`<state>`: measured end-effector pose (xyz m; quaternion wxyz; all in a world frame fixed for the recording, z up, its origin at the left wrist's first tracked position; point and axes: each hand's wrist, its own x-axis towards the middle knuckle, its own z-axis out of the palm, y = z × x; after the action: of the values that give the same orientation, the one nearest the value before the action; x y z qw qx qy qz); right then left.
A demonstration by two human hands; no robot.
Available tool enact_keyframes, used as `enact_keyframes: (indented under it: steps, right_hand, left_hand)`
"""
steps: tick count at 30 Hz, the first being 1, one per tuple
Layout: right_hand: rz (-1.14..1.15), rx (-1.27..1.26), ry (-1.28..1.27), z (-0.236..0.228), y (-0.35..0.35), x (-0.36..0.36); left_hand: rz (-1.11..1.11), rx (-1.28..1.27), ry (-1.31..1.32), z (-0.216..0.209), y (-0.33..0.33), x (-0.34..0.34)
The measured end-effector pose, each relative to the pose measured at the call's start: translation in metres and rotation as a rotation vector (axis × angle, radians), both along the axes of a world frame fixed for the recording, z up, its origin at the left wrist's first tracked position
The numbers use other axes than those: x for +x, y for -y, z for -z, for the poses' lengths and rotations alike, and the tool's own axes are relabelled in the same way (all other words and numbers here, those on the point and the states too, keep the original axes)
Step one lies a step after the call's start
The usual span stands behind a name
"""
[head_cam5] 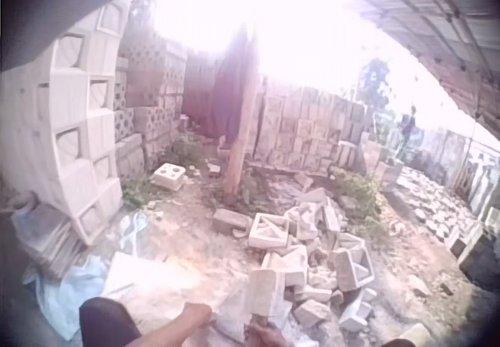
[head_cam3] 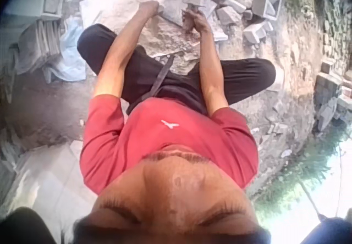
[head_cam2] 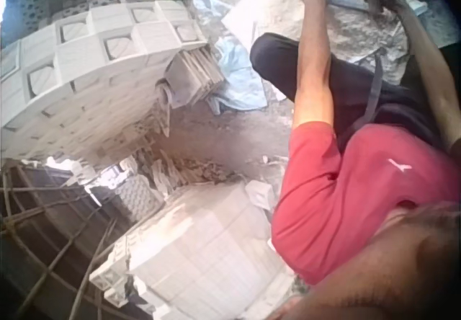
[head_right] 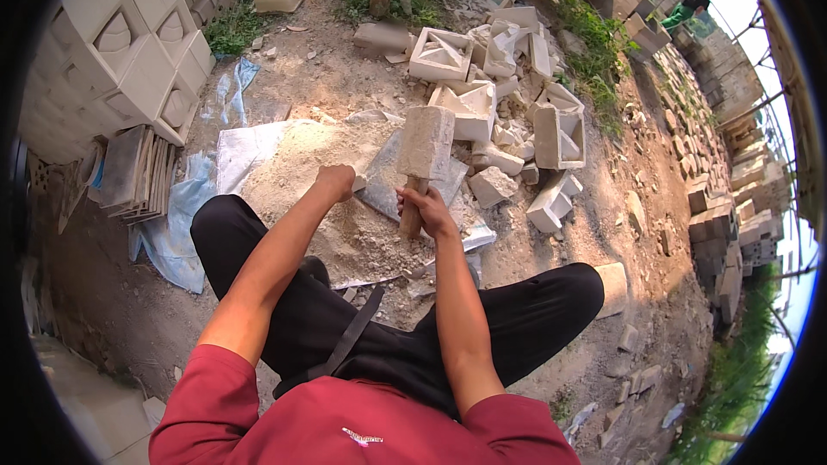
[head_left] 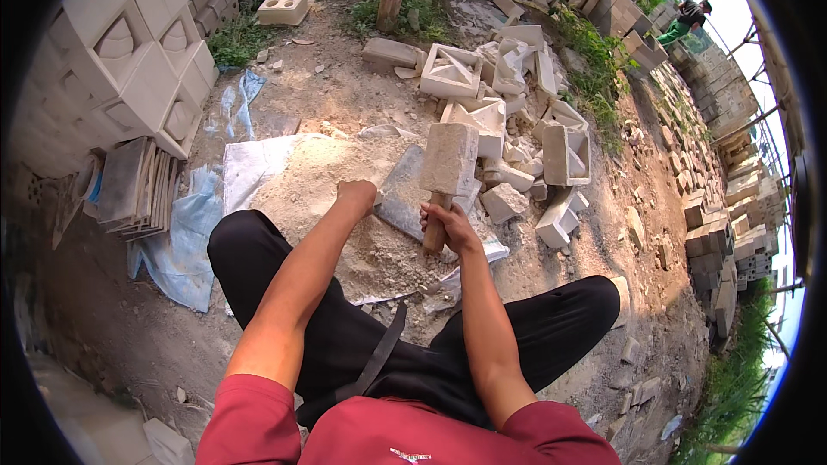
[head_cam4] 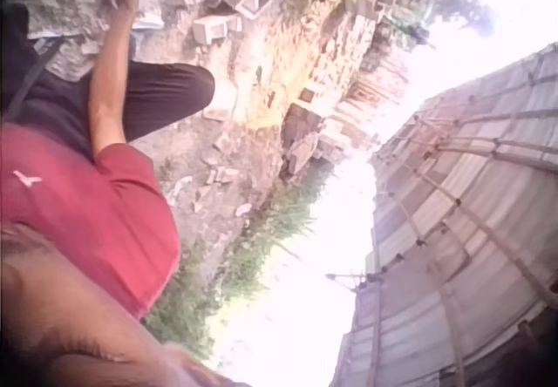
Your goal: The person sits on the ground and strikes a concrete block against a stone tile to break pieces off the block.
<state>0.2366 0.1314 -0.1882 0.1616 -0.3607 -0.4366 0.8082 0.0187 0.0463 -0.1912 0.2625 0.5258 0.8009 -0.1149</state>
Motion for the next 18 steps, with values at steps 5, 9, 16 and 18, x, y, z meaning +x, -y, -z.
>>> enact_keyframes:
  steps: [5, 9, 16, 18]
  right_hand:
    - [0.191, 0.502, 0.591, 0.026, -0.013, -0.001]
    - [0.329, 0.744, 0.614, 0.074, -0.013, 0.003]
    - [-0.089, 0.973, 0.934, 0.104, -0.019, 0.004]
    - [-0.052, 0.812, 0.821, 0.091, -0.018, -0.004]
  left_hand:
    - [-0.013, -0.007, 0.003, 0.006, -0.004, -0.006]
    - [0.042, 0.038, -0.034, 0.007, -0.012, 0.003]
    - [0.030, 0.037, -0.039, -0.003, -0.014, 0.001]
    - [0.028, 0.024, -0.053, 0.000, -0.010, 0.000]
